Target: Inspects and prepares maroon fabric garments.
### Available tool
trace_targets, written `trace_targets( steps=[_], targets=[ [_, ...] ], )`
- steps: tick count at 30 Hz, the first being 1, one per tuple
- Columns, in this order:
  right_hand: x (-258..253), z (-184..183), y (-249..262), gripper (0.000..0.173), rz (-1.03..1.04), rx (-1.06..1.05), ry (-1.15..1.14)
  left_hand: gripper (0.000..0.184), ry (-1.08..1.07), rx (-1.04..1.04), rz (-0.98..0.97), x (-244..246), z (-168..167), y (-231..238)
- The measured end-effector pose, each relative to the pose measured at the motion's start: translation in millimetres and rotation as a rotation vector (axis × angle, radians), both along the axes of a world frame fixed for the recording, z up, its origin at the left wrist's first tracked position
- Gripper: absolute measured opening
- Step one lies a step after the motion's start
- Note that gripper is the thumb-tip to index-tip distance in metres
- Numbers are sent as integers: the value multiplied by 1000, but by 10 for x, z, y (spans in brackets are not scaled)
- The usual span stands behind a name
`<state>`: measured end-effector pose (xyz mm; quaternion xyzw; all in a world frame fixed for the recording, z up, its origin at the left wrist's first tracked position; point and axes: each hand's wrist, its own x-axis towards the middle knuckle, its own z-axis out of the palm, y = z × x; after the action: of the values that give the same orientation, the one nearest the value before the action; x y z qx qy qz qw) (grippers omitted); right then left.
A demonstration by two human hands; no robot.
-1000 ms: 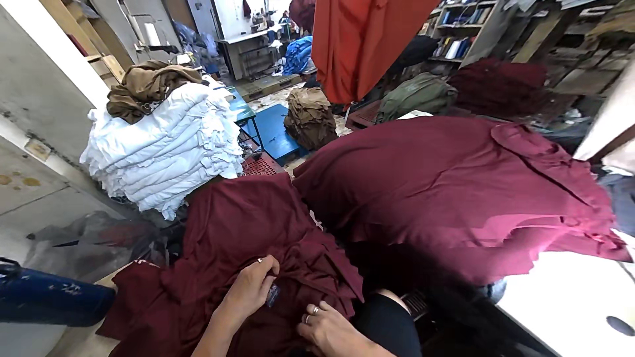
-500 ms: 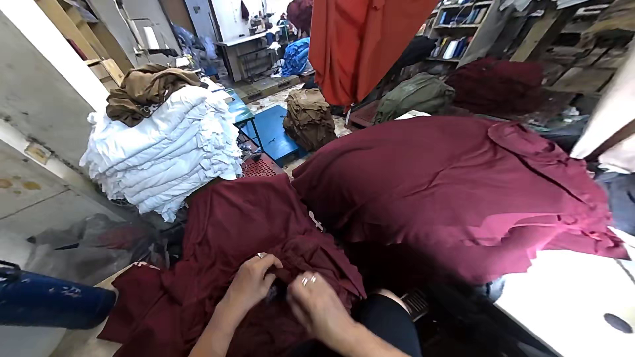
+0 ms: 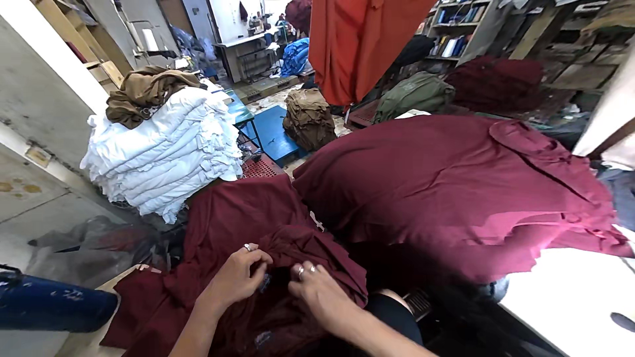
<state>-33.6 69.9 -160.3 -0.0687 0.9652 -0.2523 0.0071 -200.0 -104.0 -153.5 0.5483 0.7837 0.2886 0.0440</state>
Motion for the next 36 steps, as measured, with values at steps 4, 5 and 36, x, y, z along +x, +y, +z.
trace_targets(
  steps=[4, 5, 36],
  targets=[
    [-203, 33, 141, 20, -146, -64, 145, 54, 38, -164, 64, 299, 6, 73],
    [-213, -30, 91, 19, -190, -78, 217, 41, 95, -126, 54, 303, -56, 91],
    [-95, -656, 31, 34, 170, 72, -354, 20, -109, -105, 259, -421, -180, 312]
  ],
)
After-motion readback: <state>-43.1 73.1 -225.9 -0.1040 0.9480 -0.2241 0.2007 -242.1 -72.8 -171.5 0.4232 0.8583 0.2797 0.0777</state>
